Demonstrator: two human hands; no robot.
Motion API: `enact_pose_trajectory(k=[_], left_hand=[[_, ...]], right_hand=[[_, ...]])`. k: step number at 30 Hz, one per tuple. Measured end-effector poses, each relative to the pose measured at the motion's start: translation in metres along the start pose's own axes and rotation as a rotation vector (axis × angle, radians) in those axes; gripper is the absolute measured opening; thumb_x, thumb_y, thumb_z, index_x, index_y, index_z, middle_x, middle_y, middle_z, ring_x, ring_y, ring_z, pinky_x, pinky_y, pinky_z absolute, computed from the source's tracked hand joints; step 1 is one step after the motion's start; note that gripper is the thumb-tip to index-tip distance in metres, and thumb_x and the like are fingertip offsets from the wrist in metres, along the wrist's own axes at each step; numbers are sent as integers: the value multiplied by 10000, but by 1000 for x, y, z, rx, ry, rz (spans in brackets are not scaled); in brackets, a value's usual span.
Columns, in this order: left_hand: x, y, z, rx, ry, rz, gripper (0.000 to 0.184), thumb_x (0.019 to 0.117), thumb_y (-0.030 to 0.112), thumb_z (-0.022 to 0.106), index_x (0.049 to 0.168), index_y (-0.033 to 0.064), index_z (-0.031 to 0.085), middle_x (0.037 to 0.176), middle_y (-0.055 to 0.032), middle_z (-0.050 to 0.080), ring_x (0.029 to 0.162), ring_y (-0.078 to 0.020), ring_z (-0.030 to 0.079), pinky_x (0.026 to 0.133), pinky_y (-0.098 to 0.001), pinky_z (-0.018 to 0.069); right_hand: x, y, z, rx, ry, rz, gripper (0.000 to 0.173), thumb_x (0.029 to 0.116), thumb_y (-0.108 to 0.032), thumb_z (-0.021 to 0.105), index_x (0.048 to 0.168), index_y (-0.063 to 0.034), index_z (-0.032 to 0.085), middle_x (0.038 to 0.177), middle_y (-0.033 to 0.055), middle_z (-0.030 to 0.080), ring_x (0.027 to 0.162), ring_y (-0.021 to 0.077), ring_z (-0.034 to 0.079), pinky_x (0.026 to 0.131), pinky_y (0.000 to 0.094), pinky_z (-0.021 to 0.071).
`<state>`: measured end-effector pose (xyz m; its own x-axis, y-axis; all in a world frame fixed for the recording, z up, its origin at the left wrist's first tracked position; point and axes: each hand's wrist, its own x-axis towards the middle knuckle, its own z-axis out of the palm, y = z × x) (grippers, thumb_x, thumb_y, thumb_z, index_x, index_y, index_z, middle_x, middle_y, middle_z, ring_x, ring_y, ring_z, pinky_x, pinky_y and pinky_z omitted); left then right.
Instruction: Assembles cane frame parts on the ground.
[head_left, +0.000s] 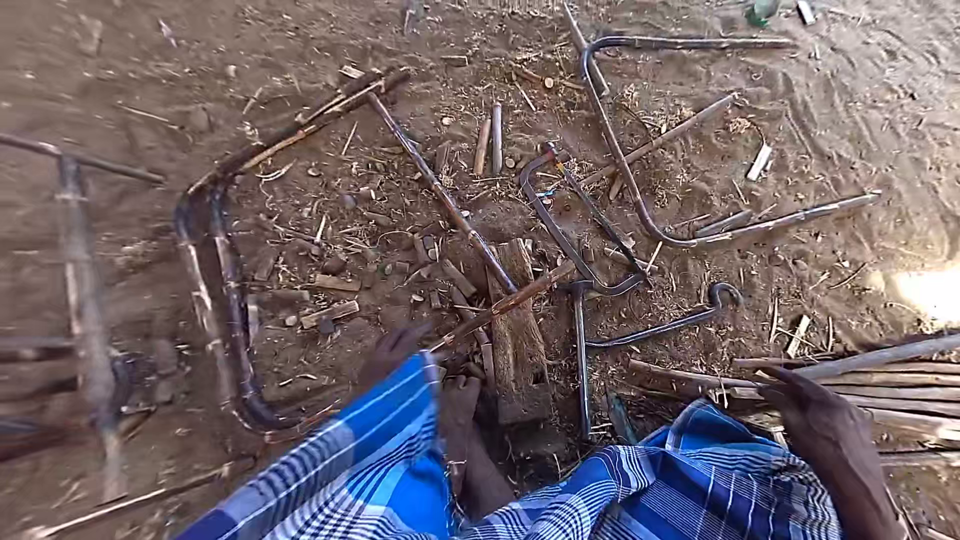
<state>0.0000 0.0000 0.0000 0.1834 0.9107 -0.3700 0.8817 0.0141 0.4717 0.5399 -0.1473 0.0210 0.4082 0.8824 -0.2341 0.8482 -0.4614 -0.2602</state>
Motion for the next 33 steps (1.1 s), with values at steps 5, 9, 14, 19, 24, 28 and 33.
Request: enact_pose_trajectory(k=[5, 9, 14, 19, 24, 28, 33], left_hand=[[74, 10, 83, 78, 28, 136, 481, 1045, 354, 609, 1418, 51, 591, 1380, -205, 624, 1240, -400, 628, 1043, -595, 493], [69, -10, 115, 215, 229, 291, 419, 1073, 326, 548, 1321, 0, 638, 1194, -207, 699, 1149, -385, 676, 989, -523, 551], [64, -2, 120, 240, 277, 264, 335, 1021, 218, 640, 1294, 26, 664, 1224, -192, 698, 1209, -391, 647, 959, -535, 563], [71, -6, 118, 16, 206, 254, 405, 1029, 282, 634, 1412, 149, 629, 1456, -156, 547, 1252, -362, 610, 952, -526, 570], [75, 7, 110, -286, 299, 211, 244, 998, 338, 685, 1191, 205, 752, 1235, -34, 714, 1094, -210, 708, 916, -507, 589], [79, 21, 115, -302, 416, 114, 161, 959, 238, 731, 1097, 186, 795, 1105, -47, 742, 921, -260, 726, 771, -568, 577], [78, 15, 116, -281, 407, 168, 177, 995, 307, 675, 1095, 222, 794, 1083, -12, 738, 916, -218, 722, 773, -552, 584]], right_hand=[[19, -137, 42, 426, -287, -195, 208, 1045, -115, 558, 1173, -115, 722, 993, 45, 739, 802, 175, 706, 743, 437, 606], [28, -224, 74, 600, -372, -334, 331, 1043, -146, 578, 1374, -140, 562, 940, 50, 750, 730, 170, 720, 670, 379, 625], [63, -283, 140, 547, -100, -614, 194, 1024, -189, 616, 1161, -145, 746, 1000, 26, 764, 868, 131, 726, 822, 402, 600], [72, -302, 184, 427, -106, -684, 157, 1003, -178, 646, 1066, -123, 780, 1086, 64, 748, 1097, 224, 680, 984, 441, 540], [57, -305, 197, 325, 75, -652, 154, 985, -198, 659, 1069, -150, 779, 1065, 61, 752, 1045, 252, 701, 901, 467, 576], [49, -309, 203, 324, 165, -646, 151, 978, -178, 670, 1069, -159, 790, 1047, 62, 743, 993, 248, 707, 860, 441, 588], [30, -293, 175, 377, 28, -501, 444, 995, -228, 664, 1424, -133, 601, 1378, 143, 616, 1165, 297, 661, 952, 490, 575]])
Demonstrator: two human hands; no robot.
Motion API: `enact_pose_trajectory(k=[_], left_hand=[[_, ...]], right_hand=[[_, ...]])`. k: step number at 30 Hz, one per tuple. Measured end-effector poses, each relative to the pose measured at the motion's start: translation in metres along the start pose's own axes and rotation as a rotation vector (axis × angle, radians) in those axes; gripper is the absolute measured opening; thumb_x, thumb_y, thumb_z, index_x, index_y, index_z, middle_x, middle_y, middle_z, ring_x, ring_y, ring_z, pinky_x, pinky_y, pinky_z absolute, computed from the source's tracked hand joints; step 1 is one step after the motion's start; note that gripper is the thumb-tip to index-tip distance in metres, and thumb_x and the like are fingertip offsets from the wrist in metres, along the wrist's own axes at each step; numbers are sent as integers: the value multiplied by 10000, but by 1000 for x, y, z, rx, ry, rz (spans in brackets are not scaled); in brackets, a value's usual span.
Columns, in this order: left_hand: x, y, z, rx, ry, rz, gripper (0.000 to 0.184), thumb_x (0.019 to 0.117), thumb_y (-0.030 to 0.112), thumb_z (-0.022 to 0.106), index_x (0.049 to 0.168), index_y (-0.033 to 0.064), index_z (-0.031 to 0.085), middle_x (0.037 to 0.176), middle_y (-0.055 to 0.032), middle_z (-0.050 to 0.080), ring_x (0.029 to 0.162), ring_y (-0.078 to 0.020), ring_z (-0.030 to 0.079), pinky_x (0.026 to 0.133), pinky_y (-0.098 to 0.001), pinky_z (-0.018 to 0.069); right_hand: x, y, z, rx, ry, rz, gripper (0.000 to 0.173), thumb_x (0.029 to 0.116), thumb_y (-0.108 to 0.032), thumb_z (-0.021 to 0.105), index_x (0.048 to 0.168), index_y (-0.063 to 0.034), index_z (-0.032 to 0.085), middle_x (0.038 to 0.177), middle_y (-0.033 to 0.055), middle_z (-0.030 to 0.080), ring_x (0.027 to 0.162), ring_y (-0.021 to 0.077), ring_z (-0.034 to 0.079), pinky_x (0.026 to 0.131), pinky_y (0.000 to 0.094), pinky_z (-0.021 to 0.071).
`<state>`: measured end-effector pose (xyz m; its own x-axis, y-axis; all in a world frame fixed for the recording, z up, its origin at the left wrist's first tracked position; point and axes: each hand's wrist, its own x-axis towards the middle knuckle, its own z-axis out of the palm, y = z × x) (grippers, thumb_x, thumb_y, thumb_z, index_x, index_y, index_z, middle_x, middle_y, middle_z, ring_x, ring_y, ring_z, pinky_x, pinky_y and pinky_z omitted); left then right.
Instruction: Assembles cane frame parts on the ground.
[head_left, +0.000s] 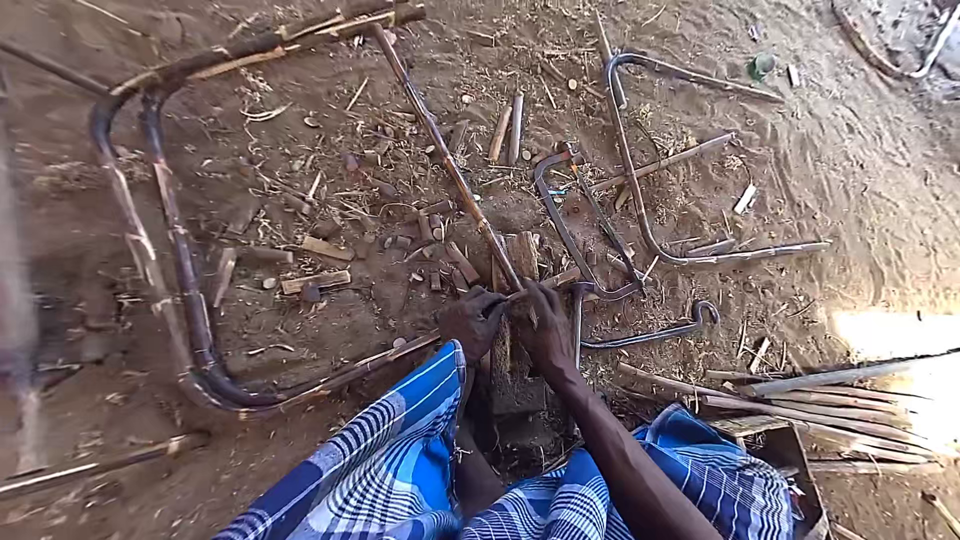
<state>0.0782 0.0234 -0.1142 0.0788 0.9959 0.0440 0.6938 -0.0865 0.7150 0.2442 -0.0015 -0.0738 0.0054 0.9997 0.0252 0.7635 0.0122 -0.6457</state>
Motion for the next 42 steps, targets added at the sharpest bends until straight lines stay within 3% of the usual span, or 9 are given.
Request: enact_pose_trajectory(k=[7, 12, 15, 19, 23, 32, 35, 38, 42], left_hand=[[-3, -8, 2, -38, -37, -13, 183, 1002, 280, 657, 1104, 218, 796, 1095, 0, 743, 947, -191, 723, 817, -530, 587], [0, -12, 1, -96, -48, 24, 196, 1006, 253, 642, 1119, 191, 789, 1105, -20, 730, 935, -167, 715, 842, -482, 599], [-3, -9, -1, -107, -33, 33, 173, 994, 217, 661, 1092, 165, 793, 1080, -37, 731, 921, -177, 715, 823, -476, 599], [-2, -7, 1, -65, -43, 27, 175, 1003, 231, 657, 1094, 169, 793, 1093, -33, 733, 937, -196, 718, 825, -498, 593], [-2, -5, -2, -76, -36, 50, 166, 1001, 223, 662, 1086, 154, 786, 1065, -38, 728, 910, -189, 716, 801, -479, 597], [-4, -6, 4, -34, -27, 31, 165, 1003, 265, 659, 1078, 194, 788, 1036, -16, 724, 864, -191, 709, 737, -501, 583], [3, -8, 2, -61, -19, 62, 181, 1012, 262, 655, 1099, 177, 789, 1073, -30, 738, 906, -195, 723, 783, -494, 597], [-4, -9, -3, -49, -87, 64, 208, 1006, 223, 653, 1169, 146, 756, 1142, -80, 717, 987, -239, 716, 857, -510, 591], [-14, -18, -8, 266, -199, 45, 377, 969, 195, 691, 1287, 1, 629, 1307, -237, 617, 1243, -417, 595, 1053, -541, 498]], right_hand=[[-70, 63, -35, -539, -411, 647, 469, 989, -490, 580, 1151, -64, 689, 1199, 197, 675, 1053, 388, 680, 825, 595, 545], [-83, 50, -70, -264, -245, 661, 406, 1080, -371, 454, 1300, -53, 576, 1059, 252, 667, 912, 439, 683, 725, 636, 546], [-97, 64, -96, 94, -236, 517, 405, 1093, -434, 431, 1345, -146, 564, 706, 102, 582, 540, 268, 558, 491, 469, 491], [-111, 57, -91, 349, -319, 288, 448, 1079, -514, 376, 1229, -179, 634, 605, 7, 499, 465, 158, 476, 438, 356, 445], [-116, 48, -64, 230, -421, 310, 519, 1069, -581, 340, 1011, -159, 636, 605, 8, 490, 498, 171, 503, 480, 389, 461], [-105, 42, -63, 164, -494, 383, 621, 1047, -662, 284, 948, -149, 620, 628, 36, 507, 527, 204, 527, 501, 421, 466], [-61, 27, -59, 268, -354, 362, 515, 1034, -601, 449, 1035, -133, 665, 629, 47, 536, 497, 197, 518, 472, 417, 466], [5, 17, -33, 202, -298, 383, 384, 994, -443, 618, 1316, -248, 692, 857, 78, 678, 701, 236, 627, 657, 506, 533], [56, 31, -1, 107, -270, 473, 309, 978, -431, 638, 1237, -285, 724, 1040, 86, 722, 906, 278, 682, 780, 561, 542]])
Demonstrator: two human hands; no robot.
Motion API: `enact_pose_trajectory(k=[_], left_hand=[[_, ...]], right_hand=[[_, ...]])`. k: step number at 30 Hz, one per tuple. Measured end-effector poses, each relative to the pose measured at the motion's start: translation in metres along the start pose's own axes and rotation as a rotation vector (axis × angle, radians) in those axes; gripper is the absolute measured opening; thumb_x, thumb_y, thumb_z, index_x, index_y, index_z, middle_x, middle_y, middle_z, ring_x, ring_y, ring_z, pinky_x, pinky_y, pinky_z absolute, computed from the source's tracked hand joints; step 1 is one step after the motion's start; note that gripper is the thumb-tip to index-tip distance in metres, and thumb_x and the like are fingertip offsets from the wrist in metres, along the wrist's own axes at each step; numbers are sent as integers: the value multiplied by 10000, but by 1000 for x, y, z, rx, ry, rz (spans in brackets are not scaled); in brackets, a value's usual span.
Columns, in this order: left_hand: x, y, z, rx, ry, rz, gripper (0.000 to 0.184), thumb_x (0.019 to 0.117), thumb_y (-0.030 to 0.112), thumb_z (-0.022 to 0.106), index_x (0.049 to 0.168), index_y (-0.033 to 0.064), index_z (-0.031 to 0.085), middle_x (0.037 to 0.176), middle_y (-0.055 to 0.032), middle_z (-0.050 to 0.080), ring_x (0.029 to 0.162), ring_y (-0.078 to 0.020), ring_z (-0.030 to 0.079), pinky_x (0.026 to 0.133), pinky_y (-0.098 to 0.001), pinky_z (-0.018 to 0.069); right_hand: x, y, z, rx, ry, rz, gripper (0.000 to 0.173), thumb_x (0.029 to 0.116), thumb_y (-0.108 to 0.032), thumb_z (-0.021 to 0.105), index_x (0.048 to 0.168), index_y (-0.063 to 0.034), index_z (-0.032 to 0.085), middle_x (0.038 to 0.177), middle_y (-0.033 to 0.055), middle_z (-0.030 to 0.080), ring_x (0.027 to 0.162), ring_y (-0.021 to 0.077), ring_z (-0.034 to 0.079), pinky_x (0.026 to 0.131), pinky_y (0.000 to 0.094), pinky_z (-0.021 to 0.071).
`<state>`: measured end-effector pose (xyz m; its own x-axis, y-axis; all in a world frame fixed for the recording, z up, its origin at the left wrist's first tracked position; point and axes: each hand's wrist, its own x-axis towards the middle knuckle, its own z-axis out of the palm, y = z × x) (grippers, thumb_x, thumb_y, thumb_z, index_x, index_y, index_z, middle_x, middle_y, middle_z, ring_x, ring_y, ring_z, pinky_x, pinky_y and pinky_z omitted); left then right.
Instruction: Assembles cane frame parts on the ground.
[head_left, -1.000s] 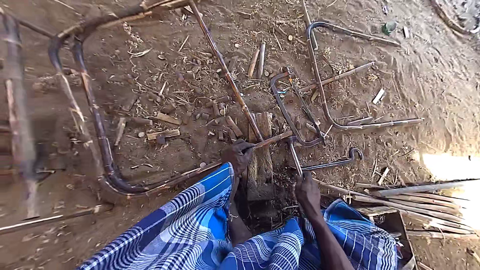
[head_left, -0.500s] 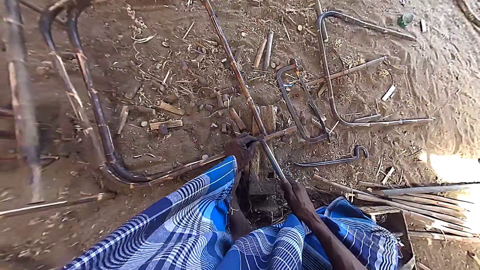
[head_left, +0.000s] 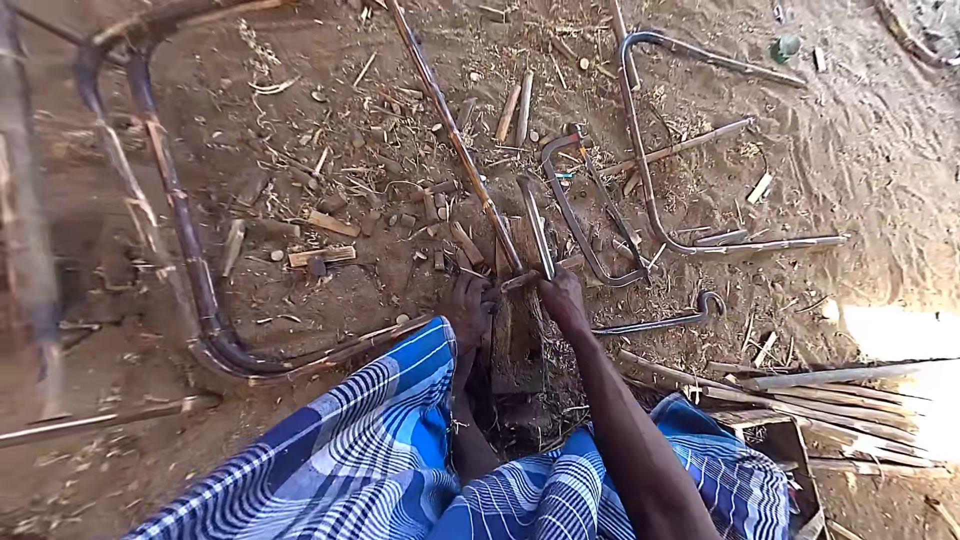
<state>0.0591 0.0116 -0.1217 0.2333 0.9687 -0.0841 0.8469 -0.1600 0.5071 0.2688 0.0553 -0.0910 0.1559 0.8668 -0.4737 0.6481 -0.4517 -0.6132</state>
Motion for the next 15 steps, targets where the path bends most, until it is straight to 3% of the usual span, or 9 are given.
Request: enact_pose_trajectory(k=[2, 4, 6, 8, 10, 11, 13, 15], left_hand=[[-12, -4, 6, 238, -62, -80, 416, 1008, 204, 626, 1358, -16, 576, 1314, -245, 624, 1291, -430, 570, 1060, -527, 494], [-29, -5, 19, 341, -9, -48, 347, 987, 119, 603, 1292, -48, 603, 1190, -241, 672, 1183, -437, 623, 948, -556, 540], [-27, -1, 12, 367, -87, -35, 349, 1028, 171, 570, 1290, -59, 588, 1184, -254, 669, 1164, -438, 643, 924, -560, 553], [-25, 5, -1, 392, -239, -59, 385, 1072, 227, 517, 1326, -62, 538, 1237, -269, 631, 1207, -446, 616, 956, -557, 540], [-25, 14, -5, 416, -288, -119, 357, 1038, 127, 544, 1346, -52, 524, 1236, -274, 621, 1200, -454, 609, 941, -563, 537], [-23, 21, -8, 430, -318, -140, 374, 1020, 100, 565, 1358, -45, 498, 1242, -271, 610, 1204, -455, 605, 943, -559, 541], [-19, 28, -14, 410, -384, -173, 418, 1016, 61, 571, 1399, -63, 458, 1267, -298, 590, 1223, -482, 585, 952, -580, 528], [-18, 29, -15, 409, -398, -178, 375, 1043, 63, 526, 1386, -72, 461, 1250, -307, 593, 1210, -487, 593, 950, -574, 533]], right_hand=[[4, 6, 2, 19, -8, -12, 273, 966, -403, 664, 1193, -274, 741, 988, 69, 723, 815, 247, 670, 727, 519, 537], [-3, 16, 0, -26, -40, -38, 263, 971, -411, 661, 1178, -272, 747, 1003, 64, 734, 893, 255, 684, 803, 548, 531], [-3, 19, -4, -38, -62, -44, 264, 977, -419, 663, 1185, -278, 741, 1019, 66, 734, 921, 261, 687, 817, 566, 530], [0, 23, 0, 40, -65, -49, 253, 966, -378, 681, 1182, -263, 745, 945, 62, 719, 771, 231, 652, 712, 517, 524], [-7, 24, 0, 128, -59, -59, 290, 969, -344, 675, 1225, -220, 728, 924, 70, 712, 699, 218, 632, 660, 483, 530], [-19, 24, -6, 148, -55, -84, 315, 985, -355, 639, 1245, -186, 701, 888, 78, 698, 660, 221, 626, 621, 472, 540], [-62, 32, -19, 279, -119, -159, 433, 1054, -494, 481, 1186, -108, 627, 666, 66, 521, 488, 202, 484, 460, 402, 458], [-112, 54, -29, 376, -227, -189, 632, 1051, -647, 274, 1041, -111, 609, 553, 31, 415, 390, 151, 381, 366, 318, 371]])
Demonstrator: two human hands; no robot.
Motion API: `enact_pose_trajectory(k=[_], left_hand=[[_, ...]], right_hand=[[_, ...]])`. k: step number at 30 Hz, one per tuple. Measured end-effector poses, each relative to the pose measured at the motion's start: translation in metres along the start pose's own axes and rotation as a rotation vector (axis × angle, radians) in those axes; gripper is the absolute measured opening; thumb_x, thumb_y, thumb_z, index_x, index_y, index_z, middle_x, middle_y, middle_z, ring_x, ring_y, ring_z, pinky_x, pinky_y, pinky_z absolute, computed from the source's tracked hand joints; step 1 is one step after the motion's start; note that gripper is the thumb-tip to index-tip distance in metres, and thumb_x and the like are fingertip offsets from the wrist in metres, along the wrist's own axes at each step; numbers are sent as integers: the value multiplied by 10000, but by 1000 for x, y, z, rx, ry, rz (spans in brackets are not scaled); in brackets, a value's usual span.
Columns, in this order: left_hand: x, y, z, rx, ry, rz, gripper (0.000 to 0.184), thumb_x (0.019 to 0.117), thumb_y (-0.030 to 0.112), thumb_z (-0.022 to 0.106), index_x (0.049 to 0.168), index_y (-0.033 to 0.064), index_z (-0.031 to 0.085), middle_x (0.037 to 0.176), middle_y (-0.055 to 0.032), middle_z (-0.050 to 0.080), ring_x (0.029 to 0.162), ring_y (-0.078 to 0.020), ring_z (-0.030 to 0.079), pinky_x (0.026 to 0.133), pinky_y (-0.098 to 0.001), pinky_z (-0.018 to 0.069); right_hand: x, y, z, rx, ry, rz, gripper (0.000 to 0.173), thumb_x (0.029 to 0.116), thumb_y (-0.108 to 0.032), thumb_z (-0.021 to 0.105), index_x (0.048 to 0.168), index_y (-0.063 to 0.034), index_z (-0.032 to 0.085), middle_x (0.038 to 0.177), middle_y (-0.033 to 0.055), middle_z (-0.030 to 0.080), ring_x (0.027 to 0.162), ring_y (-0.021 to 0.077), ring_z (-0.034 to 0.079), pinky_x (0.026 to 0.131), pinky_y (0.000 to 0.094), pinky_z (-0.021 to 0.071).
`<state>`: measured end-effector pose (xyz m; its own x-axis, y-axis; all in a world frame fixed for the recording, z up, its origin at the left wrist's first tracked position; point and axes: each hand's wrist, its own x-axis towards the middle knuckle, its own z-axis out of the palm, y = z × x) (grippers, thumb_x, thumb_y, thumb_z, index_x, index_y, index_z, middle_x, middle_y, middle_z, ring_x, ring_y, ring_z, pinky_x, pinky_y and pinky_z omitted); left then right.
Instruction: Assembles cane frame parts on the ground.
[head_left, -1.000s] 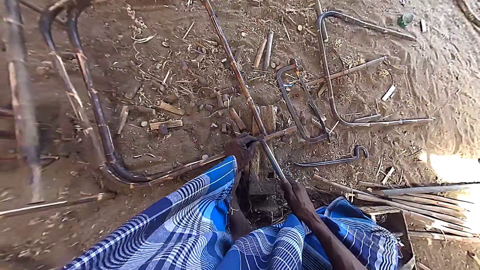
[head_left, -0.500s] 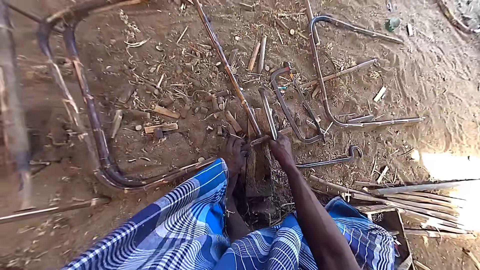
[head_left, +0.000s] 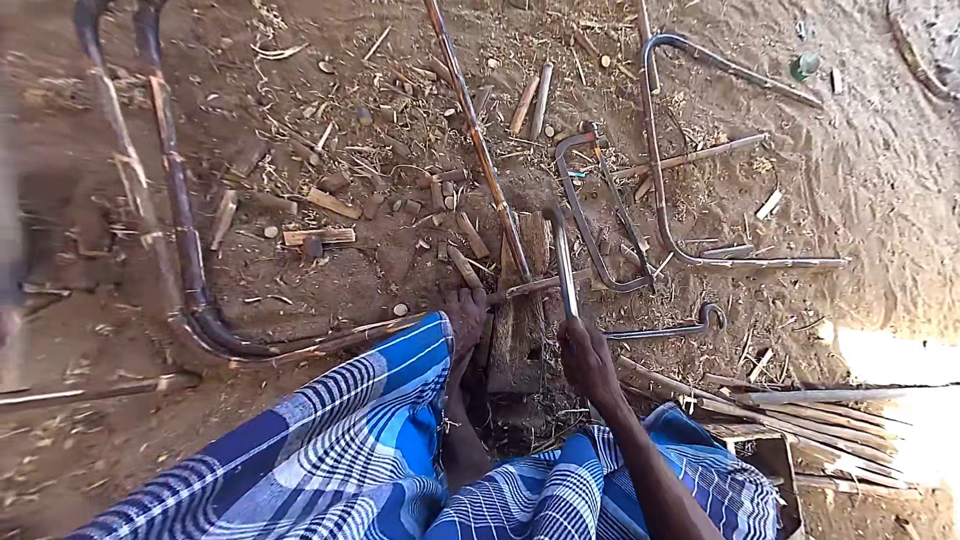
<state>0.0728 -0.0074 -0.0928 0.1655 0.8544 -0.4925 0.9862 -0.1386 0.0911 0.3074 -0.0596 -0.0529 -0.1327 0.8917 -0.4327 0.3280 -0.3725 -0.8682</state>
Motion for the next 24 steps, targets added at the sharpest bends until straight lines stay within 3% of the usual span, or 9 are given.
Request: enact_pose_trajectory(k=[3, 6, 10, 14, 15, 18, 20, 21, 24], left_hand=[[3, 1, 4, 1, -15, -18, 407, 1026, 71, 562, 1397, -64, 460, 1268, -306, 587, 1215, -487, 590, 957, -572, 526], [5, 4, 1, 22, 2, -30, 458, 998, 77, 616, 1404, -65, 460, 1277, -302, 582, 1217, -478, 589, 940, -560, 536], [7, 1, 9, 8, 16, -41, 517, 962, 73, 667, 1418, -42, 453, 1277, -308, 580, 1224, -488, 579, 963, -598, 505], [8, 6, 9, -55, 9, -82, 440, 1022, 67, 574, 1431, -46, 463, 1318, -324, 576, 1248, -499, 569, 1015, -630, 458], [9, 6, 5, -64, 4, -87, 410, 1042, 69, 536, 1427, -52, 467, 1320, -324, 578, 1252, -498, 568, 1018, -630, 455], [9, -2, -3, -46, -85, -55, 500, 1019, 90, 582, 1468, -50, 410, 1359, -330, 542, 1271, -502, 550, 1025, -624, 457], [7, 0, -2, -29, -93, -52, 554, 989, 91, 636, 1473, -44, 401, 1356, -326, 540, 1272, -495, 550, 1024, -608, 465], [6, 1, 0, -22, -77, -52, 558, 985, 87, 638, 1473, -47, 402, 1352, -325, 543, 1269, -494, 553, 1023, -605, 466], [7, 4, -6, -64, -28, -67, 521, 1014, 78, 596, 1483, -53, 412, 1371, -328, 548, 1285, -496, 548, 1040, -615, 457]], right_hand=[[-43, 38, -3, -135, -67, 93, 756, 1005, -742, 224, 809, -116, 601, 560, 42, 456, 438, 182, 428, 422, 364, 392], [-60, 42, -4, -224, -60, 24, 692, 1006, -730, 298, 823, -140, 609, 580, 10, 460, 482, 173, 463, 474, 384, 432], [-70, 29, 4, -136, 57, -295, 687, 1010, -733, 283, 816, -139, 568, 540, -32, 423, 423, 97, 416, 399, 298, 395], [-46, 51, 1, -379, -31, 148, 729, 1031, -695, 268, 860, -91, 639, 640, 75, 531, 565, 241, 550, 554, 477, 483], [-42, 43, -1, -349, -19, 190, 733, 1026, -707, 272, 864, -95, 643, 634, 70, 526, 555, 236, 542, 548, 465, 481], [-57, 14, -2, -159, 104, -118, 704, 1002, -740, 290, 803, -139, 598, 542, -30, 448, 434, 105, 434, 420, 313, 409], [-58, 26, 1, -173, 148, -376, 688, 1014, -724, 294, 817, -124, 568, 565, -42, 449, 455, 72, 439, 426, 285, 418], [-57, 44, 4, -222, 144, -358, 653, 1015, -672, 350, 824, -103, 607, 587, -21, 501, 486, 92, 494, 459, 313, 466], [-37, 51, -2, -353, -30, 172, 712, 1037, -664, 300, 874, -71, 658, 689, 77, 569, 635, 248, 591, 634, 502, 517]])
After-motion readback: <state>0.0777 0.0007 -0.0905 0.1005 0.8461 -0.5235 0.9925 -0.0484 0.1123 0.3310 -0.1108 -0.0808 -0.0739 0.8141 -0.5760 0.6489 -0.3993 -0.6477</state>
